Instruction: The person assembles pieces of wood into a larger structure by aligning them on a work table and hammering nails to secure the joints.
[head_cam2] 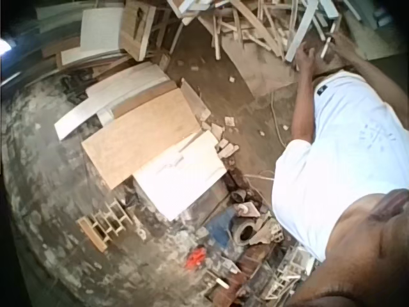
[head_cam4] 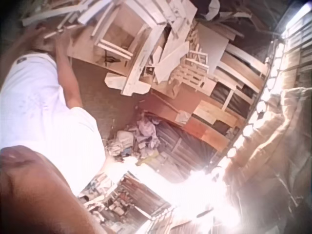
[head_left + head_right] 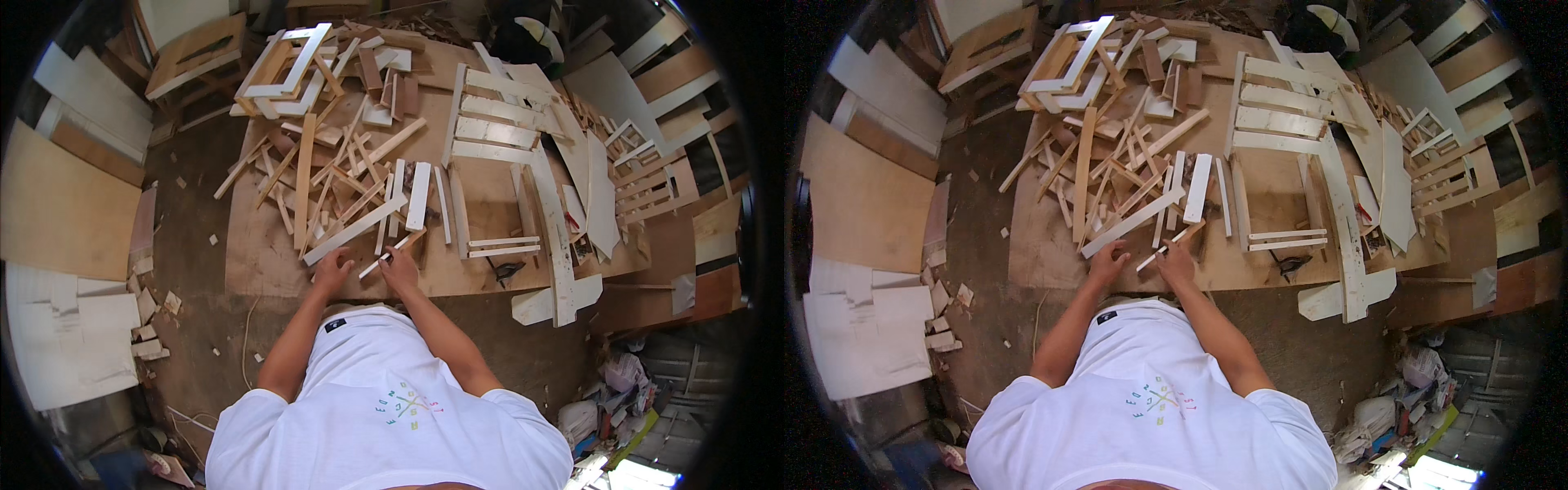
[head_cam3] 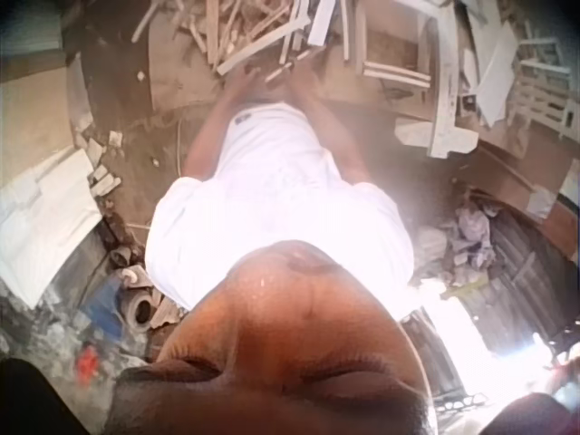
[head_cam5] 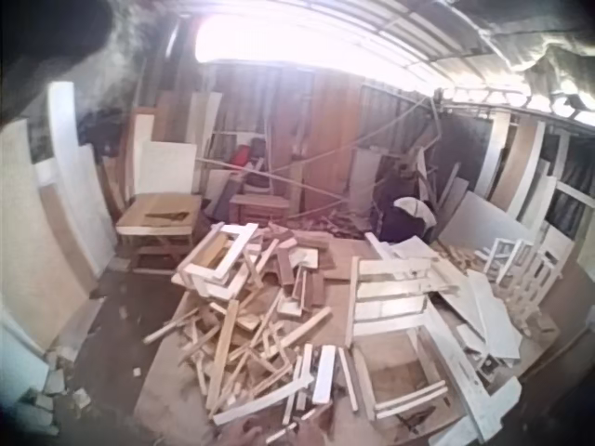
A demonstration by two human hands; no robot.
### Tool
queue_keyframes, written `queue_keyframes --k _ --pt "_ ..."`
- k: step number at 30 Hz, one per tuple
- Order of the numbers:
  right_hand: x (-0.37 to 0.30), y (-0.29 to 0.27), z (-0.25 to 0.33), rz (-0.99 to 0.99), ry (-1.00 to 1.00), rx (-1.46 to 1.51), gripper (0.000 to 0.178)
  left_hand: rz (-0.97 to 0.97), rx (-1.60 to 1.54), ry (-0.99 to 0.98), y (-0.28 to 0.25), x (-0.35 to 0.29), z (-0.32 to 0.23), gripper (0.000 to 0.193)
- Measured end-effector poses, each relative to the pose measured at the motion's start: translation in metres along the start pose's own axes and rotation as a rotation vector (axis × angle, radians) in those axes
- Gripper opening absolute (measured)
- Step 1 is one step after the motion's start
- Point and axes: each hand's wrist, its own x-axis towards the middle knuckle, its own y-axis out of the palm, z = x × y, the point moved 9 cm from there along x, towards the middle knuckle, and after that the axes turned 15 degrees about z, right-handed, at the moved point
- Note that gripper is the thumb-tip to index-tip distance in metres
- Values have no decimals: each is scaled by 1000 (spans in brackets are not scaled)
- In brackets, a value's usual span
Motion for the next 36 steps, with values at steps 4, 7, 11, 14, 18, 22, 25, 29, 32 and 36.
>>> queue_keyframes --k 4,7,11,14,18,22,25,29,32,36 --pt "14 -23 27 102 65 -139 44 30 -83 -55 -4 9 -5 39" --pt "32 -13 34 132 122 -336 46 84 -128 -73 -5 21 -10 36" --pt "46 -10 22 74 214 -225 47 118 -106 -69 -6 25 -4 33" --pt "30 -18 26 111 111 -34 44 37 -190 -55 -11 16 8 32" --pt "-2 -16 -6 229 127 212 33 46 -194 -153 -31 11 -26 27" --pt "-43 -11 -22 302 217 725 22 -79 79 -107 -58 16 -57 27" --pt "-62 -33 -13 238 280 942 15 -249 282 87 -73 26 -80 31" --pt "-80 -64 -13 86 266 1201 13 -213 435 189 -67 56 -79 41" --pt "-89 -94 -8 67 256 1132 14 -159 318 -103 -61 97 -55 50" --pt "-95 -128 -9 23 85 955 14 -354 -199 -360 -63 136 -10 57"
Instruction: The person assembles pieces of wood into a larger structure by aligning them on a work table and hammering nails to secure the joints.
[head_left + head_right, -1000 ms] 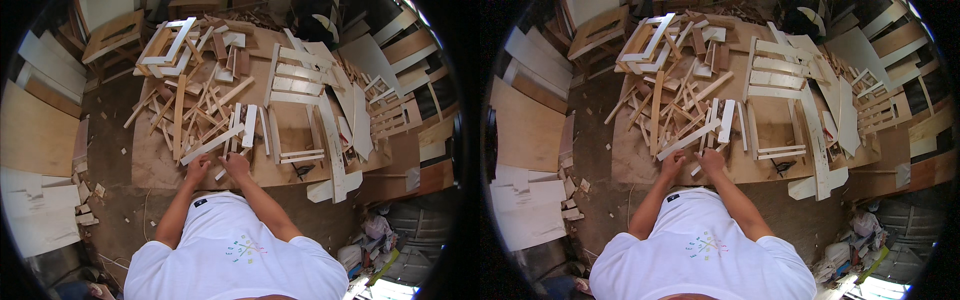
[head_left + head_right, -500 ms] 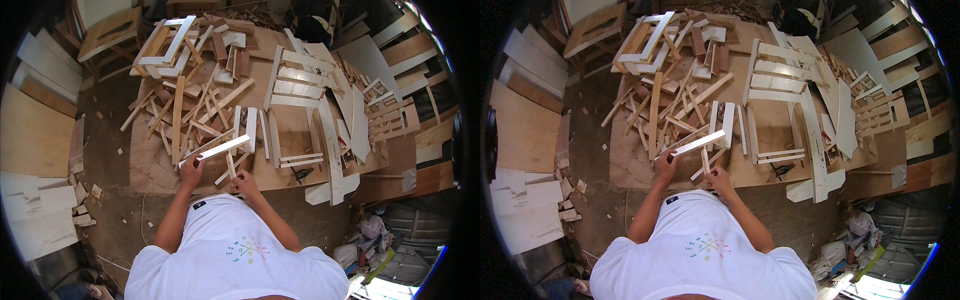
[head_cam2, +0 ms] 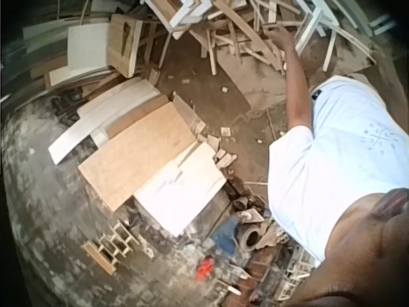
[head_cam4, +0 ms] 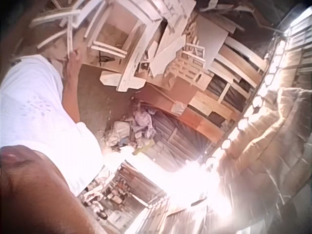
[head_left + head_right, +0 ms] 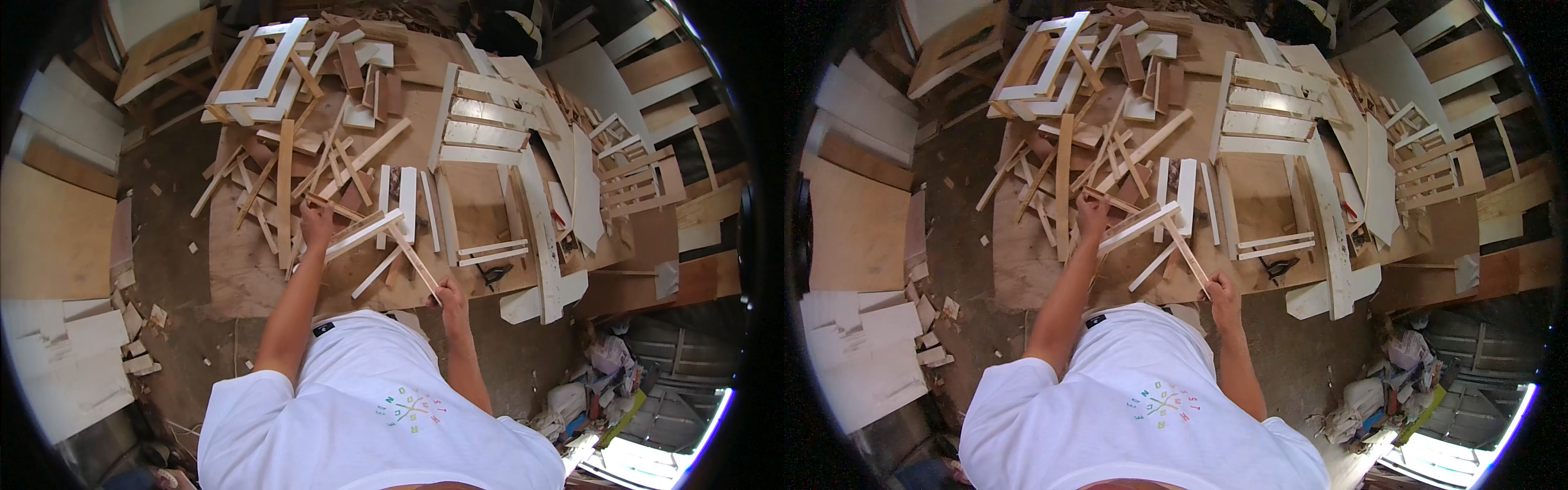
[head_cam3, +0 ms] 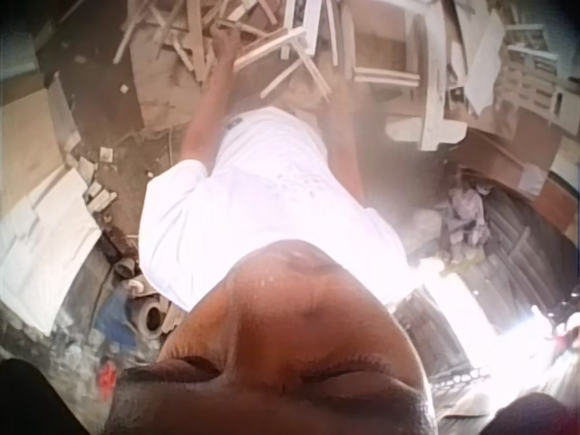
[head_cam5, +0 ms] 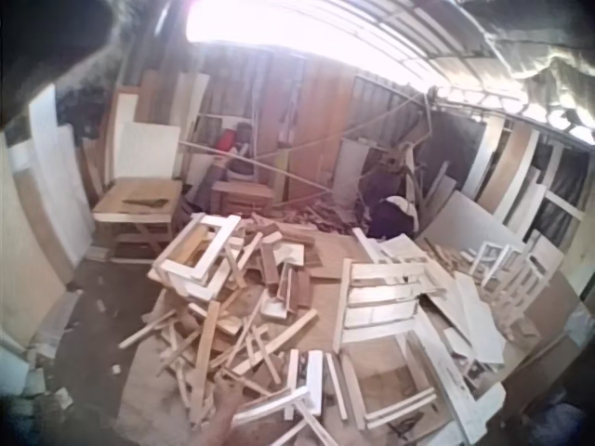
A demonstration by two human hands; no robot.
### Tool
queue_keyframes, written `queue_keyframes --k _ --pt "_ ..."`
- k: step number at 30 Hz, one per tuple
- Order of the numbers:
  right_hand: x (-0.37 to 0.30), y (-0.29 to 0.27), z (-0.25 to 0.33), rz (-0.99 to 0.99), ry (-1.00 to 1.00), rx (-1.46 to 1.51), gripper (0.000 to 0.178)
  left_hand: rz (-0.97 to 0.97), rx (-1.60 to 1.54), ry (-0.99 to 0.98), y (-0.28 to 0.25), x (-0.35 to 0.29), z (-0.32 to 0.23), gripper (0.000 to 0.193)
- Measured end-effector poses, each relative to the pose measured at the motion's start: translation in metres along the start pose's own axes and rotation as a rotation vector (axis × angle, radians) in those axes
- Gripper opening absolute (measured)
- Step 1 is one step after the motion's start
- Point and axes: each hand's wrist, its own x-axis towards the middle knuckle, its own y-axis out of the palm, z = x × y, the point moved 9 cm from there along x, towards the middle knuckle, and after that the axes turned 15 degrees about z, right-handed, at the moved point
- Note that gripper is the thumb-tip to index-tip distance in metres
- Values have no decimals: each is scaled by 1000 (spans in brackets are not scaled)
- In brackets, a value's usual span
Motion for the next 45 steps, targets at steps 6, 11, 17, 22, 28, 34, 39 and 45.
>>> queue_keyframes --k 6,11,17,22,28,34,39,45 --pt "3 -8 25 -66 -183 -29 19 12 -170 2 8 33 7 57" --pt "26 4 18 -187 -174 -122 33 175 -875 174 -16 -2 -44 37" --pt "64 35 34 -97 -183 -125 38 105 -950 311 -111 -32 -86 33" --pt "97 57 71 -6 -231 -228 40 251 -1000 311 -144 -55 -87 37" --pt "93 100 100 205 -124 -252 37 292 -1152 416 -147 -85 -90 42" --pt "88 117 70 290 -36 187 39 263 -1203 394 -129 -92 -85 45" --pt "88 110 64 257 -77 299 36 284 -1265 348 -116 -93 -87 53" --pt "89 104 62 225 -65 310 34 230 -1228 379 -116 -93 -96 62"
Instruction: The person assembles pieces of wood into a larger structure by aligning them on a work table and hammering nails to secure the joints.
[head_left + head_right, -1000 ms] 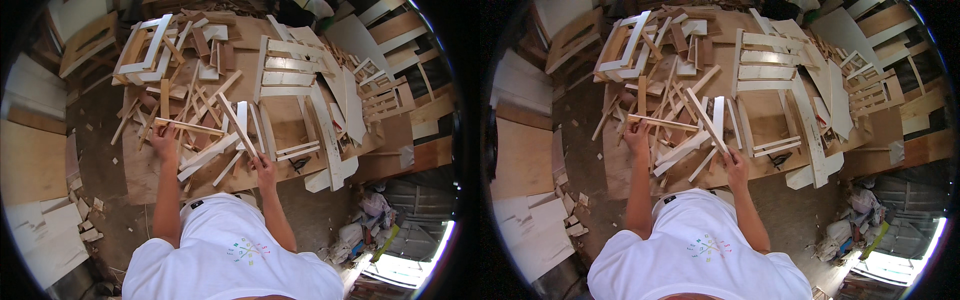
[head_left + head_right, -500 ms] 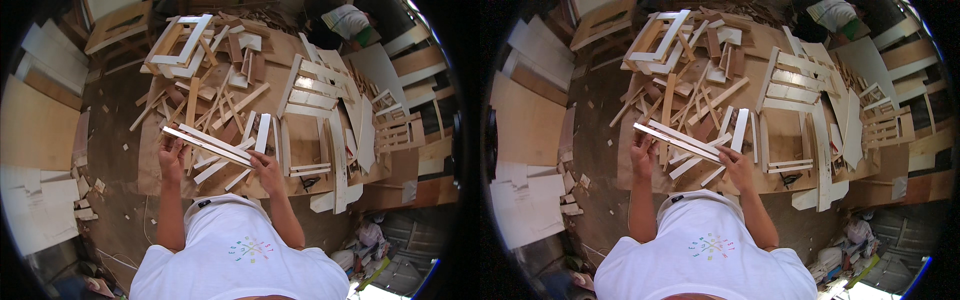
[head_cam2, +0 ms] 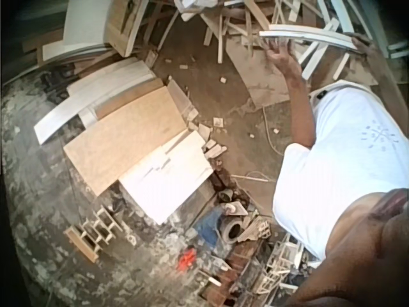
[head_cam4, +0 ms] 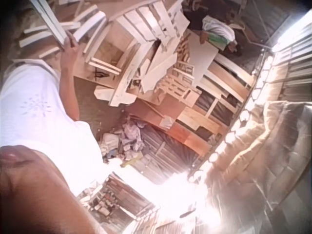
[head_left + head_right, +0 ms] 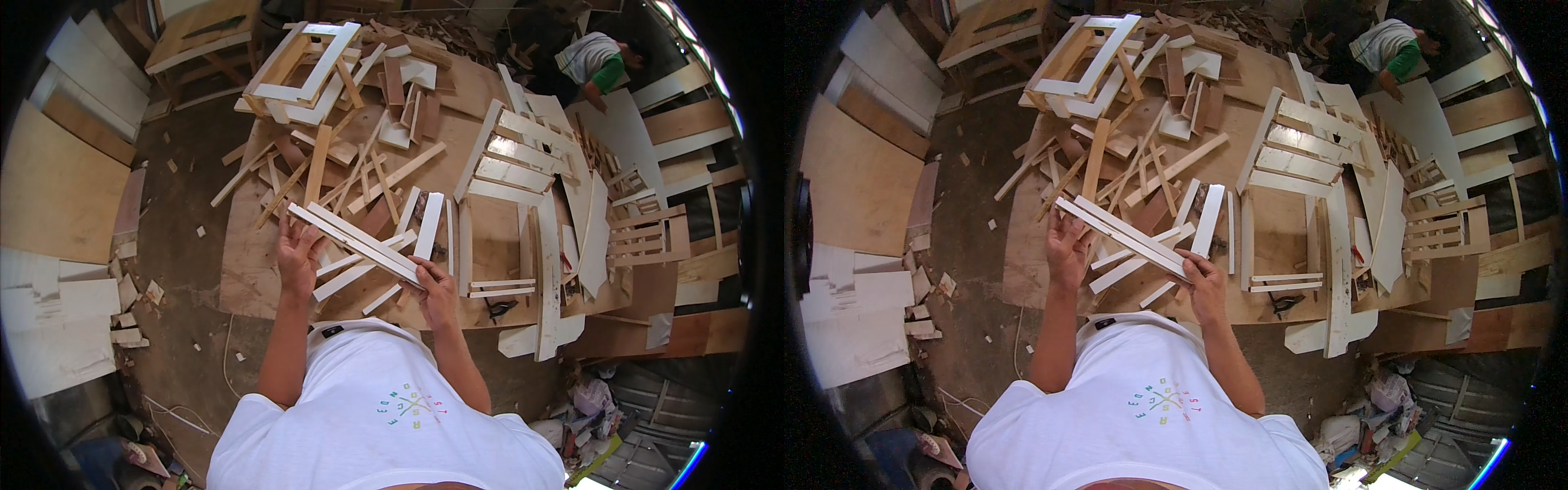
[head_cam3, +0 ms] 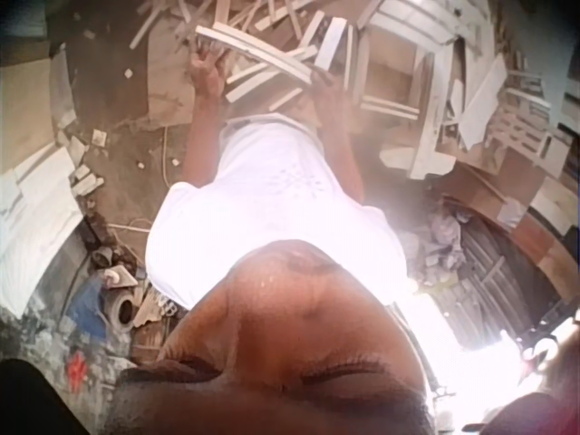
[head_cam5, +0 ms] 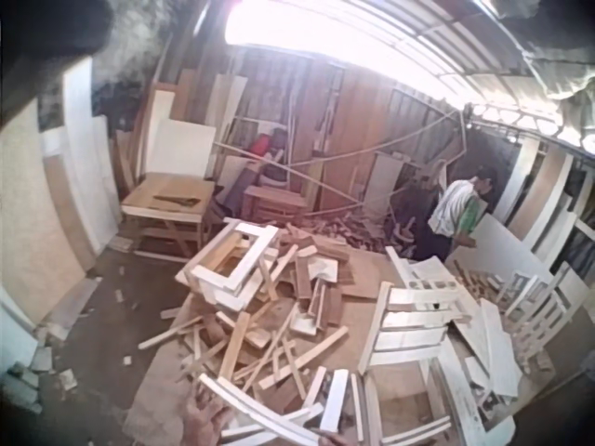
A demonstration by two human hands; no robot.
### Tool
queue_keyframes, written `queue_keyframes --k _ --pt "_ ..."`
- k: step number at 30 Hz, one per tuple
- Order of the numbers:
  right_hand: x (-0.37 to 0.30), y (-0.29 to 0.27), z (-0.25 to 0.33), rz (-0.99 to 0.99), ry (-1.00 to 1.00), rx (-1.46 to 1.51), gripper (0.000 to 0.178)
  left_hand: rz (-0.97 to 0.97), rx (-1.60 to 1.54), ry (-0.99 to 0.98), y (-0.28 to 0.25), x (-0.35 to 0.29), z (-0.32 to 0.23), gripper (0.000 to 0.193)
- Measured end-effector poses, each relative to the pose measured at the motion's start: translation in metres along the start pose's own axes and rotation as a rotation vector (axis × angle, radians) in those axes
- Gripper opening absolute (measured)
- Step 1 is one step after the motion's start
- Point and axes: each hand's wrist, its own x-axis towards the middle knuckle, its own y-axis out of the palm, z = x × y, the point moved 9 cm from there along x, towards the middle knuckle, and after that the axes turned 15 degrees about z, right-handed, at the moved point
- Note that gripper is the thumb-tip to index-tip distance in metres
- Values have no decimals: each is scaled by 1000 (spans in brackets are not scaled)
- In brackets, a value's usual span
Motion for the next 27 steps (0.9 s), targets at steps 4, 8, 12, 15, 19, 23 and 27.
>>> queue_keyframes --k 4,8,12,15,19,23,27 --pt "1 -2 -1 2 3 -34 33 -81 15 -45 -17 1 1 52" --pt "1 2 -2 9 -6 -8 33 -206 106 -27 -24 -2 -6 45" --pt "4 2 -8 5 -11 -1 30 -222 95 -6 -32 -7 -5 43" --pt "4 2 -8 -44 -11 -154 29 -241 125 -12 -39 -13 -1 44" --pt "6 0 -12 -100 18 -238 30 -252 137 -75 -50 -15 8 50" --pt "14 -38 -51 -253 -6 99 30 -250 311 -240 -75 -14 35 57" --pt "29 -76 -79 -350 -92 260 29 -24 1032 -428 -100 -23 60 45"
